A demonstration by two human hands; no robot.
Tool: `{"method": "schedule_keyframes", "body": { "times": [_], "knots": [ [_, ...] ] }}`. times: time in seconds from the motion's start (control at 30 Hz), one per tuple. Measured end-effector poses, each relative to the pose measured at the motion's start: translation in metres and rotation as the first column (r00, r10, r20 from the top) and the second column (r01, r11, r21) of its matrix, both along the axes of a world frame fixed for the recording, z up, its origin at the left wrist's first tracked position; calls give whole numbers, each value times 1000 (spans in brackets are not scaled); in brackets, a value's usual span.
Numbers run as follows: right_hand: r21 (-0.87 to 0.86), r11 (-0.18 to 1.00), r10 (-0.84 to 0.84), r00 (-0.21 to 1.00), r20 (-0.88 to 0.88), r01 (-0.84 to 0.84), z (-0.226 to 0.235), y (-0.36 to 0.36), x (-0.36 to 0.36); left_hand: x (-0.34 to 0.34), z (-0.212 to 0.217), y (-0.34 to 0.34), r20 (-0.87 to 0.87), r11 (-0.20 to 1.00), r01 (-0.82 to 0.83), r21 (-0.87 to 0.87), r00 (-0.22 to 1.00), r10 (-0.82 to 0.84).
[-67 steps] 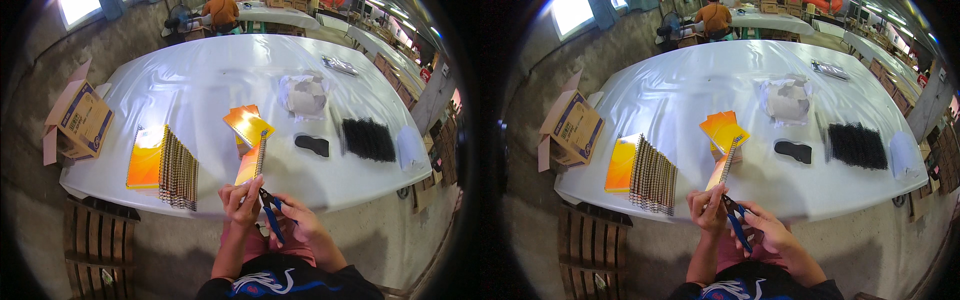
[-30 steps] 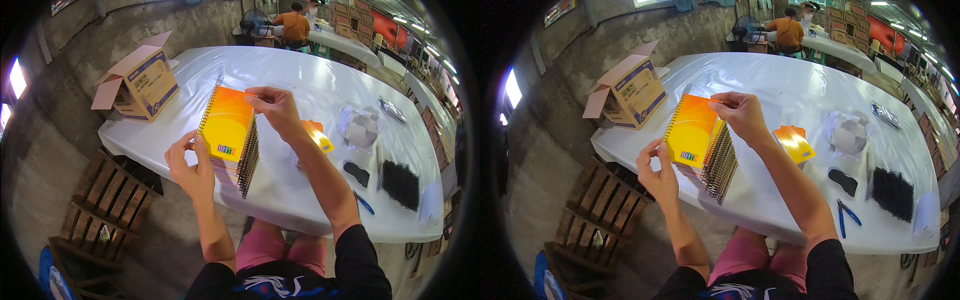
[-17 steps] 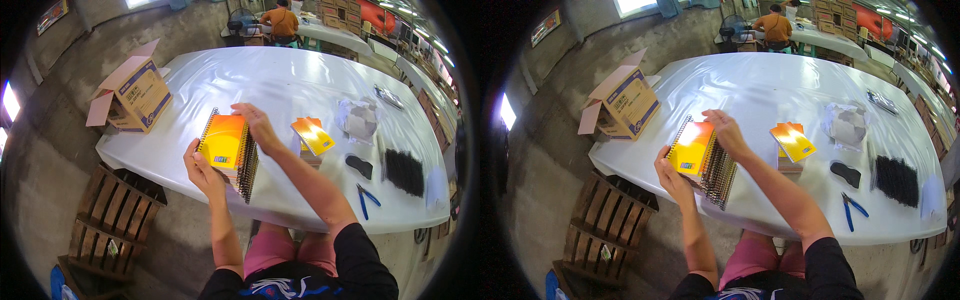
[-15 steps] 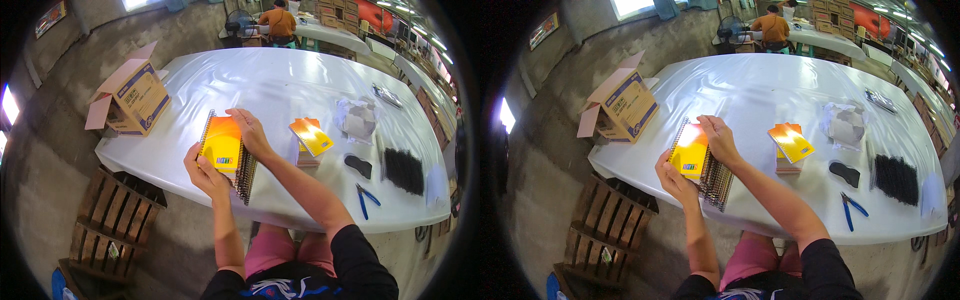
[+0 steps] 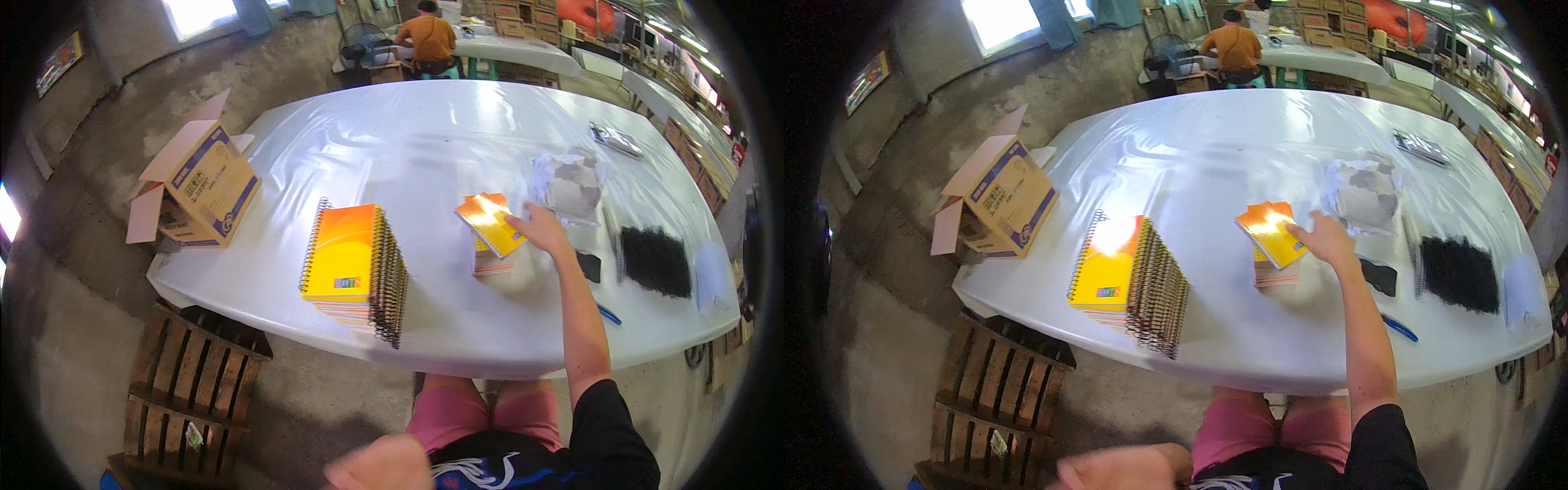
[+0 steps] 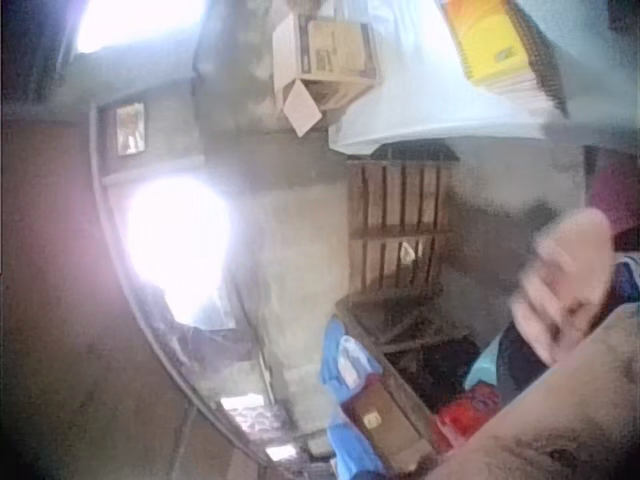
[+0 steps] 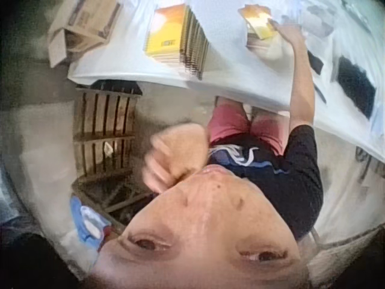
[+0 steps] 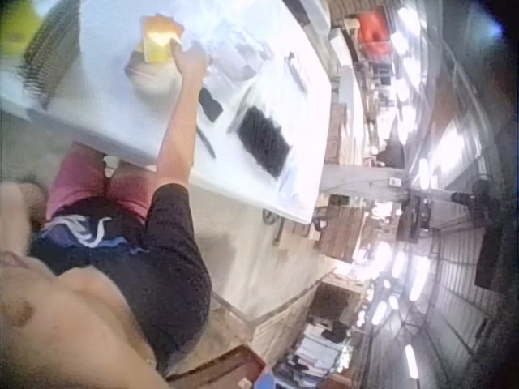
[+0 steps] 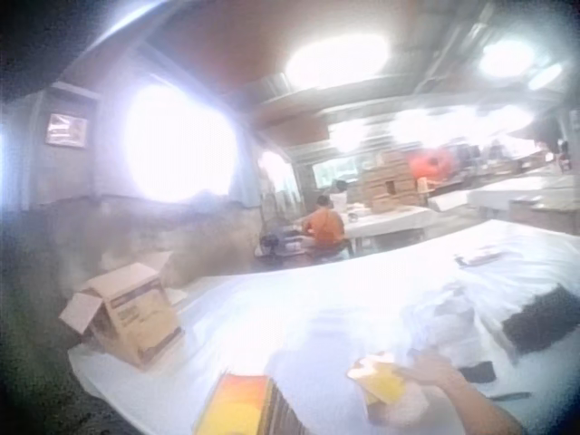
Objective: The person inserts a spiral binding through the holes of a notebook, twists the binding to advance it, and uses a pair of pliers to cut and bend the ends of the wire.
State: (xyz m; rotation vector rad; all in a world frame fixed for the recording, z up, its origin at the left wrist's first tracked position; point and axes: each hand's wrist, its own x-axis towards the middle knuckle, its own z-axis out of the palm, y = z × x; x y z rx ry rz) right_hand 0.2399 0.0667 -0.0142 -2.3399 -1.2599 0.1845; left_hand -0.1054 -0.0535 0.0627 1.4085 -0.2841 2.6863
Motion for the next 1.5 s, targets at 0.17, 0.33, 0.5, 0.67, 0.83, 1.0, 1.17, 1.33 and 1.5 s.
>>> {"method": "schedule_keyframes", "body": {
  "times": [0.17, 0.33, 0.5, 0.67, 0.83, 1.0, 1.17, 1.33, 1.5],
  "knots": [
    [144, 985, 136, 935, -328, -93, -9, -6, 8, 31, -13, -21, -346, 901, 424, 89, 862, -371],
    [285, 958, 44, 998, -34, -32, 14, -16, -5, 43, -13, -12, -540, 917, 399, -31, 765, -351],
    [405, 815, 406, 907, 114, -415, 36, -95, -60, 90, -40, 14, -832, 905, -289, -313, 542, -115],
    [13, 896, 444, 896, -23, -444, -14, -165, -53, 150, -109, 34, -989, 796, -594, -116, 143, -37],
    [252, 842, 514, 851, -110, -476, 10, -190, 30, 150, -125, 32, -985, 726, -666, -171, 123, -119],
    [75, 906, -408, 811, 420, 417, -35, -158, 136, 169, -123, 28, -976, 671, -719, -179, 214, -30],
    [-16, 924, -302, 754, 584, 382, -75, -153, 182, 167, -132, 27, -972, 694, -695, -189, 235, -29],
    [-165, 937, -169, 815, 554, 307, -49, -151, 174, 155, -134, 28, -954, 723, -662, -195, 301, 18],
    [-39, 985, -119, 824, 554, 168, -32, -162, 171, 156, -138, 29, -939, 734, -640, -228, 344, 9]
  ]
}}
